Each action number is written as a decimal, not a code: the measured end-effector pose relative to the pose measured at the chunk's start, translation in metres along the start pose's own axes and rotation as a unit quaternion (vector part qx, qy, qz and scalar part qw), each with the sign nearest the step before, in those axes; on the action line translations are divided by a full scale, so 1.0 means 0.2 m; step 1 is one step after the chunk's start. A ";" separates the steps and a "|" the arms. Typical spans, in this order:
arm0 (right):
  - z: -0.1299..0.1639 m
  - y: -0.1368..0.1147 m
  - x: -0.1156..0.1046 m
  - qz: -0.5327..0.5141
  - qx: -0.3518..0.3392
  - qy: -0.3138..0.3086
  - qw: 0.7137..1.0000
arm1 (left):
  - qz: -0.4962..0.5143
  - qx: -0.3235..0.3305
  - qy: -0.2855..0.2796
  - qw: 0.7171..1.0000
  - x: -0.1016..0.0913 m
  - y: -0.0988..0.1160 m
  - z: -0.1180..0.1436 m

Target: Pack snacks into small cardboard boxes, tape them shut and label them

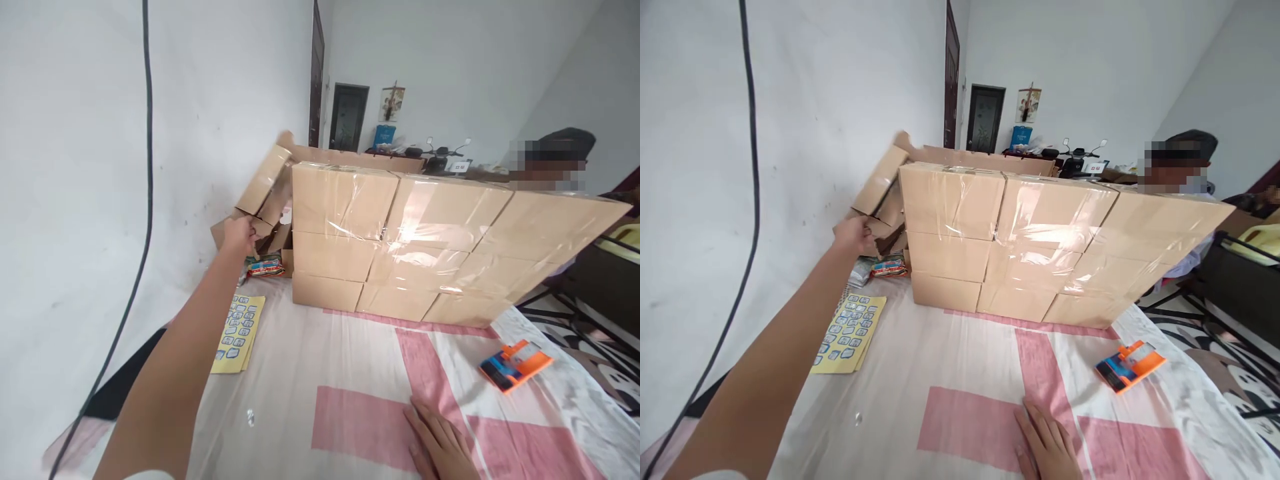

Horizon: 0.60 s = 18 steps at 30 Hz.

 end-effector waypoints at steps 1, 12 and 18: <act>0.00 0.00 0.01 -0.010 0.012 -0.006 1.000 | 0.004 -0.014 0.006 1.000 -0.05 0.07 0.06; -0.01 -0.01 -0.02 -0.278 0.149 -0.105 0.943 | -0.083 -0.188 0.092 0.974 -0.96 0.32 1.68; -0.16 -0.01 -0.20 -0.534 0.116 -0.170 0.820 | -0.091 -0.340 0.075 0.933 -0.99 0.31 1.89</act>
Point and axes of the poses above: each hand's wrist, its own z-axis away from the middle knuckle, its own x-axis out of the palm, y = z × x, the point moved 4 cm from there along -z, towards the middle knuckle, and after that the axes turned 7 degrees about x, right-handed, at the moved point
